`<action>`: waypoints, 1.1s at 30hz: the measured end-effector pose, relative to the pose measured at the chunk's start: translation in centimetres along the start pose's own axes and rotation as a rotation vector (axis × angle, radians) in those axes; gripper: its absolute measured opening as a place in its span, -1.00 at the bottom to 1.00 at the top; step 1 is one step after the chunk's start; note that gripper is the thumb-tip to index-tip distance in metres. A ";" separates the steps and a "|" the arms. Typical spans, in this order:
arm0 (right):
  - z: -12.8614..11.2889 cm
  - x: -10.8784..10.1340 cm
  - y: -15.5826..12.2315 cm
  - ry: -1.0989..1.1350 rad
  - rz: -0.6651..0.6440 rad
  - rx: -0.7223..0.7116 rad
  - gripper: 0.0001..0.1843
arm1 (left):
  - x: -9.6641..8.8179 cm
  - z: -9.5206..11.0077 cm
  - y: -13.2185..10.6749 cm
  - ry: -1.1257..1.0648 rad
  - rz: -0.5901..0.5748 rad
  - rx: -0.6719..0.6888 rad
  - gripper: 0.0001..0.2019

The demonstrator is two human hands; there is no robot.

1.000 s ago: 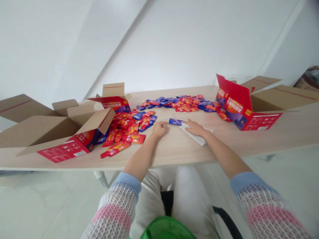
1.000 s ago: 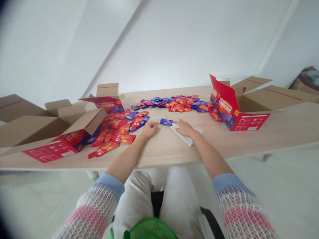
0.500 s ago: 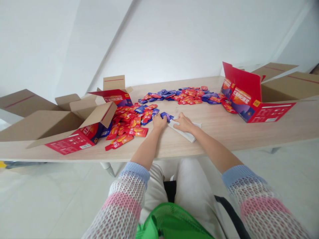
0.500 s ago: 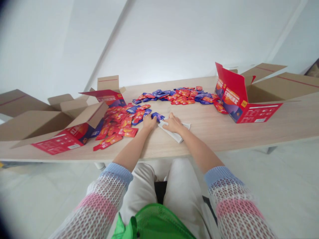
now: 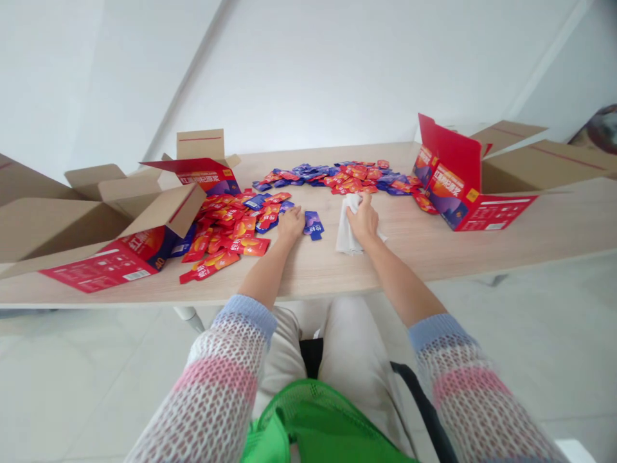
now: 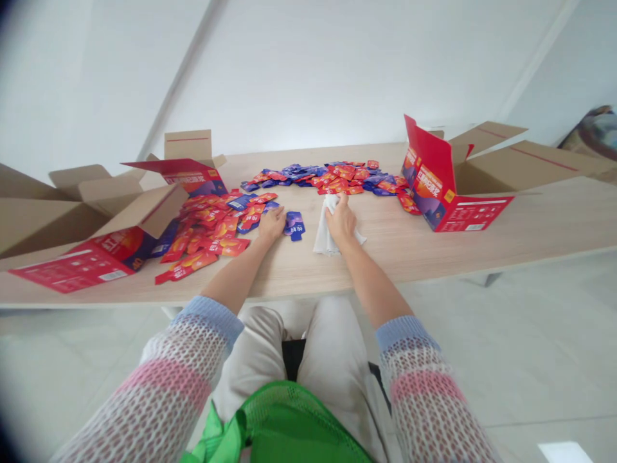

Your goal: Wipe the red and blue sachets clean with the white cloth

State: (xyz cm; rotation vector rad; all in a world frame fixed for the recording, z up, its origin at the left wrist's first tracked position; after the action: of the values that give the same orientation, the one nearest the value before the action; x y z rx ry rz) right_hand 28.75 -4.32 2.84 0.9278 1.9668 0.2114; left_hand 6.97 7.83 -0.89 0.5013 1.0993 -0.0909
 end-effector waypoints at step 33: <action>-6.8 4.3 -4.1 0.117 -0.465 -0.705 -0.61 | 1.5 2.2 -0.7 0.028 -0.837 0.256 0.21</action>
State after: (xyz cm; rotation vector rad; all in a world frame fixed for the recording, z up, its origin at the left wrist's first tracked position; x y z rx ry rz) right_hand 19.94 -2.79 1.79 0.0011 1.9392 0.6446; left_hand 9.26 6.50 -1.68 0.2382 1.2719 -0.9678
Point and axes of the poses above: each hand's wrist, its own y-axis towards the middle knuckle, its own x-axis out of the palm, z = x × y, the point moved 8 cm from there along y, towards the middle knuckle, and after that the axes turned 3 degrees about x, right-handed, at the moved point
